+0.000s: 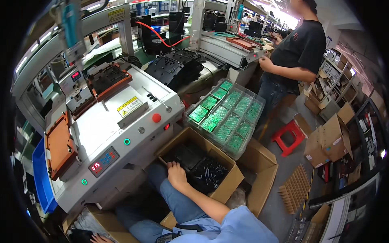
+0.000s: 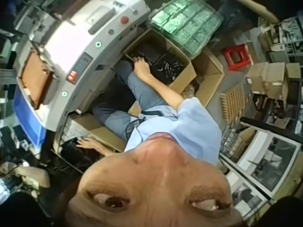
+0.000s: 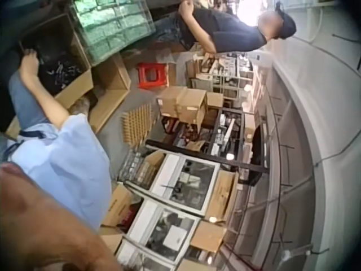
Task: Operating a machinery station to process electronic components by loading parts into a jig and activating the press buttons.
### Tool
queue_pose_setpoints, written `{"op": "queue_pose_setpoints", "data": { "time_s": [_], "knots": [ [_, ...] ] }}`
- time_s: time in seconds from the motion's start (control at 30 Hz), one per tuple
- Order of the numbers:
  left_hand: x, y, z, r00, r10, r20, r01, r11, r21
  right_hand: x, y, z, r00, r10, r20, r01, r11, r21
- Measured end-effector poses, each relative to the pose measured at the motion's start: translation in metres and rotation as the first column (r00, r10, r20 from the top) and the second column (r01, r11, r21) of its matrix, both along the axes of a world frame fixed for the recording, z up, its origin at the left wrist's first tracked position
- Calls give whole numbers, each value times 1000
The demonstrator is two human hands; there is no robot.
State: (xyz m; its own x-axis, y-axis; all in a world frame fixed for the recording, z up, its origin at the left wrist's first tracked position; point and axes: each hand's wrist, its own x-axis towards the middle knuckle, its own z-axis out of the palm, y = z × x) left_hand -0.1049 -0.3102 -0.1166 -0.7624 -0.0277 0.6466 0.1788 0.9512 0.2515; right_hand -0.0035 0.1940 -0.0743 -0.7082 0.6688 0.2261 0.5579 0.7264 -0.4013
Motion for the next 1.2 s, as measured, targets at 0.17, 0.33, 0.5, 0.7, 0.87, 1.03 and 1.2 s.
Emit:
{"op": "queue_pose_setpoints", "data": {
  "time_s": [0.17, 0.33, 0.5, 0.7, 0.87, 1.03, 1.2],
  "knots": [
    [-2, -9, -6, 1000, 16, -23, -16, 1000, -18, -5, -5, 1, 1000, 1, -4, -1, 1000, -3],
    [-4, -14, -14, 997, 18, -69, -21, 999, -34, -5, -4, 1, 1000, 4, 6, -4, 1000, -12],
    [-1, -5, -4, 997, 6, -76, -15, 993, -119, -2, -3, 3, 1000, 2, 22, -1, 1000, -24],
    [0, 1, 5, 988, 23, -150, -50, 982, -183, -2, -4, 8, 999, 4, 35, -3, 999, -42],
    [0, 1, 6, 987, -27, -161, 3, 989, -148, -1, -4, 6, 999, -4, 45, 6, 999, -53],
    [-4, -4, 1, 985, -32, -171, 1, 984, -177, -3, -4, 4, 999, -4, 49, 7, 998, -63],
    [-2, 8, 6, 994, 9, -113, -24, 991, -130, -3, -1, 5, 999, -8, 47, 11, 999, -53]
  ]
}}
